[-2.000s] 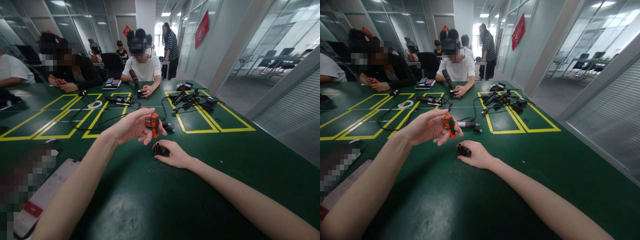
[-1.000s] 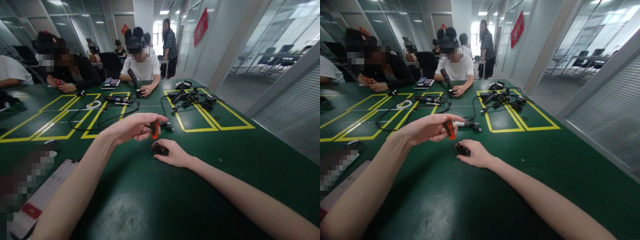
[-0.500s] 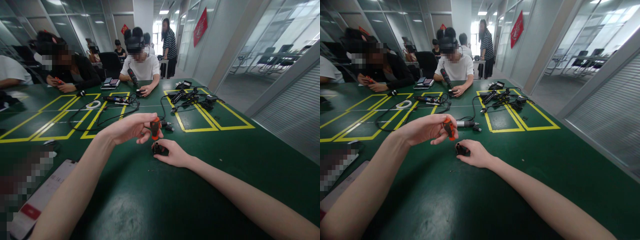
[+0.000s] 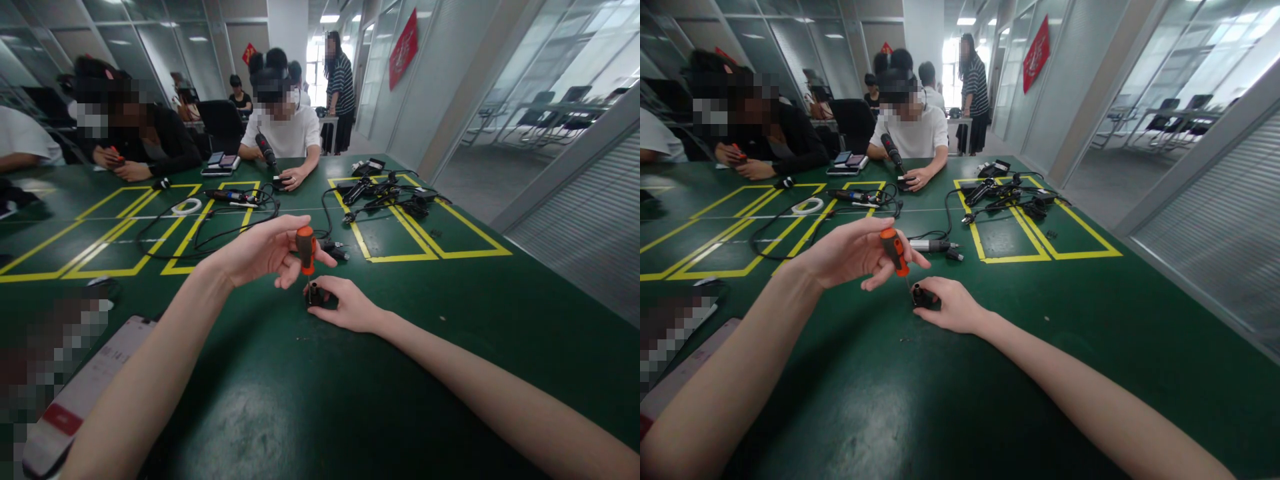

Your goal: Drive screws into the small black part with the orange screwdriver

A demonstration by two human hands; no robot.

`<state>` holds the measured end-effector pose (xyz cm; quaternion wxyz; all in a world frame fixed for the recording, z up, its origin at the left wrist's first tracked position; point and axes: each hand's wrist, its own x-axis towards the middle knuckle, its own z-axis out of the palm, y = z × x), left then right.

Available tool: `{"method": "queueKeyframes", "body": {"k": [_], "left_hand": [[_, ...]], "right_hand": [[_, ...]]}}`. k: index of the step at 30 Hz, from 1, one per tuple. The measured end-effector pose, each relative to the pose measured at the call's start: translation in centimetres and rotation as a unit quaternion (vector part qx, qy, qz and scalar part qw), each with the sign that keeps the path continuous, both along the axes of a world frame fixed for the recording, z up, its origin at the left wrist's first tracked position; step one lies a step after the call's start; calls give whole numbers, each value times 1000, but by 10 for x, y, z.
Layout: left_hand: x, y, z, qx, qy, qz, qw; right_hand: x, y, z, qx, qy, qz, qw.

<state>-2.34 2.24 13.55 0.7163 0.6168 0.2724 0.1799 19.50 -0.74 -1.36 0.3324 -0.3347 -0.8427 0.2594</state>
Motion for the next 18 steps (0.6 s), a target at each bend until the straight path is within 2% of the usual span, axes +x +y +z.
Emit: {"method": "queueKeyframes", "body": {"k": [7, 13, 18], "left_hand": [[6, -4, 1, 35, -5, 73, 997], [5, -6, 1, 52, 10, 82, 995], [9, -7, 0, 71, 0, 83, 994]], "right_hand": [[-1, -1, 1, 3, 4, 6, 1000], [-1, -2, 2, 11, -1, -1, 1000], [-1, -2, -3, 33, -14, -43, 998]]}}
